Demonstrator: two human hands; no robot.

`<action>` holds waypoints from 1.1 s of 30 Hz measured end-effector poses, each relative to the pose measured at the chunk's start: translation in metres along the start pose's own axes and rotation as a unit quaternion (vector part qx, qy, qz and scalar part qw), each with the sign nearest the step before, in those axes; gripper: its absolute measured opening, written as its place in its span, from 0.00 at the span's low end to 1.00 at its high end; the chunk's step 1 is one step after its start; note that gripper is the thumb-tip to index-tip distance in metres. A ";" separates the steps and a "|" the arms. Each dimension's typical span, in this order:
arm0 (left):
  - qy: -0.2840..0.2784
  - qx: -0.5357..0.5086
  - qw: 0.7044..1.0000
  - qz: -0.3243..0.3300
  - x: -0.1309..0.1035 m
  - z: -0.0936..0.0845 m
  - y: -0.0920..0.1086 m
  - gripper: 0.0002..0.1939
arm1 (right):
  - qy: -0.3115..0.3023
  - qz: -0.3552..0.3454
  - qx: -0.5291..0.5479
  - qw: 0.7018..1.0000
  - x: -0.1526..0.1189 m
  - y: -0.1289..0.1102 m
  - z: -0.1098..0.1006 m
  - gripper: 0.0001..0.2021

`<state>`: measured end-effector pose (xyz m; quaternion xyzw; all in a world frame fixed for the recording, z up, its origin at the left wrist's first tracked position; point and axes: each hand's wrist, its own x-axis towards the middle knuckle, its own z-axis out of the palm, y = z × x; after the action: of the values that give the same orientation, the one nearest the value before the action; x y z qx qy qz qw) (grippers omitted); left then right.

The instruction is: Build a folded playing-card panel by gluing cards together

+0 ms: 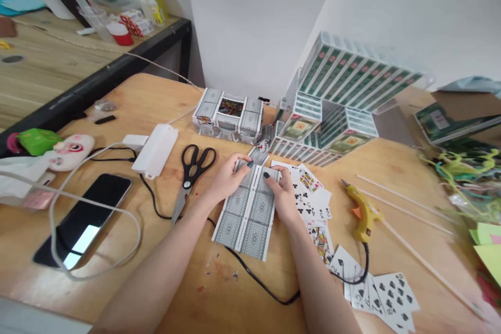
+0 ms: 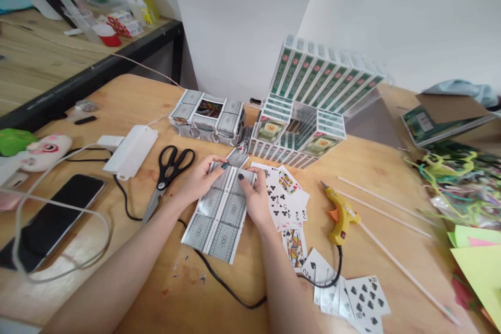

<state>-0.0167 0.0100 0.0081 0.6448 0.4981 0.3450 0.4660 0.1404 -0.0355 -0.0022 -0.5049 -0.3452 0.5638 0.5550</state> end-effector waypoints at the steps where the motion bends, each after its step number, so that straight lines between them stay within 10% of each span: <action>1: 0.004 0.013 1.000 0.003 0.000 0.001 0.000 0.09 | 0.002 0.008 -0.007 1.000 0.000 0.000 0.000 0.17; 33: -0.032 -0.009 0.999 0.006 -0.003 0.008 0.004 0.10 | 0.010 -0.067 -0.125 0.990 0.000 -0.008 -0.006 0.11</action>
<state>-0.0093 0.0052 0.0091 0.6544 0.4759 0.3310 0.4856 0.1482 -0.0353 0.0040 -0.5516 -0.4407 0.4726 0.5275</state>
